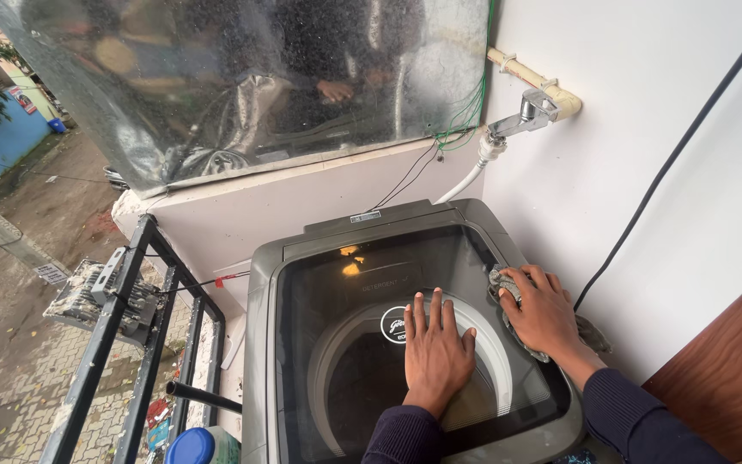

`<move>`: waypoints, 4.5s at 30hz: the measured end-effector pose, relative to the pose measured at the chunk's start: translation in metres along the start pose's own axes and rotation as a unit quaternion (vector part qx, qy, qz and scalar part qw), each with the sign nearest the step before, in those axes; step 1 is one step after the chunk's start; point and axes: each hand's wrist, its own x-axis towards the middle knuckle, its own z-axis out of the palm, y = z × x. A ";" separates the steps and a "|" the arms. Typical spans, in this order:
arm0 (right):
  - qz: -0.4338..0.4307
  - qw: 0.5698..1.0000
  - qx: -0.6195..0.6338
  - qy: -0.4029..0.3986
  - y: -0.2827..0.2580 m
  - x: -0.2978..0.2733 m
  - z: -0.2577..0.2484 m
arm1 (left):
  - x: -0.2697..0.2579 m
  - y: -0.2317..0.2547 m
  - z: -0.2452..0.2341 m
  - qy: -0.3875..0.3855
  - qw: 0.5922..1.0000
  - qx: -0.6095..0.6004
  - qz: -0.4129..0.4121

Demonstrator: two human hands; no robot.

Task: The person wipes the top surface and the transparent lid of a top-loading washing machine using a cloth. The cleaning is performed on a balcony, with the person systematically wiping different sections of the appliance's exterior.

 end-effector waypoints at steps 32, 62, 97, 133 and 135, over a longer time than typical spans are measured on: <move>-0.115 0.985 0.088 0.090 0.003 0.022 0.016 | 0.064 -0.020 -0.022 0.016 0.999 0.002 -0.039; -0.075 0.993 0.083 -0.020 -0.017 0.166 0.040 | 0.111 -0.063 -0.010 0.061 0.990 0.059 -0.116; -0.230 0.973 -0.028 0.026 -0.042 0.170 0.054 | 0.122 -0.096 -0.010 0.073 0.995 -0.016 -0.062; -0.153 0.982 -0.074 -0.085 -0.119 0.257 0.098 | 0.111 -0.226 -0.105 0.029 0.971 0.090 -0.218; -0.174 0.980 -0.068 -0.069 -0.120 0.254 0.103 | 0.111 -0.227 -0.105 0.031 0.971 0.086 -0.219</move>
